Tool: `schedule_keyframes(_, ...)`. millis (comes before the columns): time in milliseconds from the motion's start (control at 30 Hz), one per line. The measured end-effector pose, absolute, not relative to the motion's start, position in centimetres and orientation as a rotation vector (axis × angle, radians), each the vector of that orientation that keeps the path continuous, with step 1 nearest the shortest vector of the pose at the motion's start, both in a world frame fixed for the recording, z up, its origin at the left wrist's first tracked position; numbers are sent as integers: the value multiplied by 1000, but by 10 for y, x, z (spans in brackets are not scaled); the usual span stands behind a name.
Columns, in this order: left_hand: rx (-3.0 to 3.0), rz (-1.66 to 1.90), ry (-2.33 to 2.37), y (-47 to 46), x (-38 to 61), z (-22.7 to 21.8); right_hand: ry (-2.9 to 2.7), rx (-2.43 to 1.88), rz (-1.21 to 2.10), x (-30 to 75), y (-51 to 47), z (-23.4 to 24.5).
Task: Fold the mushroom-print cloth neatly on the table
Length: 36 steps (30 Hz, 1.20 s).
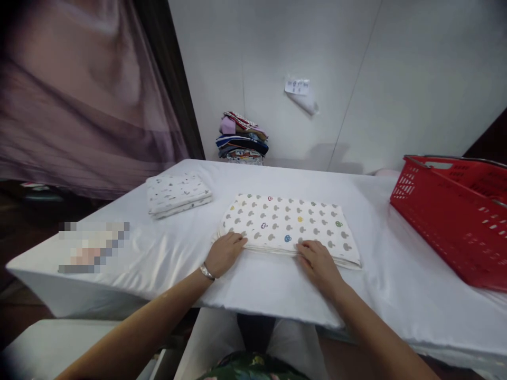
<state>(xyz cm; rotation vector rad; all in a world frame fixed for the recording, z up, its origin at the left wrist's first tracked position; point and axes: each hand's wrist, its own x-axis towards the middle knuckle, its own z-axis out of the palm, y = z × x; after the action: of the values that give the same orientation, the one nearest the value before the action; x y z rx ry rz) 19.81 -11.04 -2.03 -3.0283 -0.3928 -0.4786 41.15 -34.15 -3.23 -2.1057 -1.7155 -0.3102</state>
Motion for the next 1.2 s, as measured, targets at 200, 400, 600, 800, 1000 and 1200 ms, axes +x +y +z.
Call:
schedule_keyframes(200,-3066,-475,-387,-109,196,-20,-1910,-2087,-244,399,-331,-45)
schedule_keyframes(400,-3264,-592,-390,-95,186,-8,-1934,-2135,-158,398,-333,-59)
schedule_keyframes(600,-3157,-662,-539,-72,213,-5,-1898,-2188,84,403,-326,-33)
schedule_keyframes(800,-3141,-466,-633,-66,210,-29,-1749,-2337,128,417,-312,-26)
schedule_keyframes(1000,-3249,-319,-751,-60,220,-5,-1705,-2344,362,429,-306,-22)
schedule_keyframes(1200,-3200,-262,-829,-29,294,11,-1649,-2432,171,469,-237,-14)
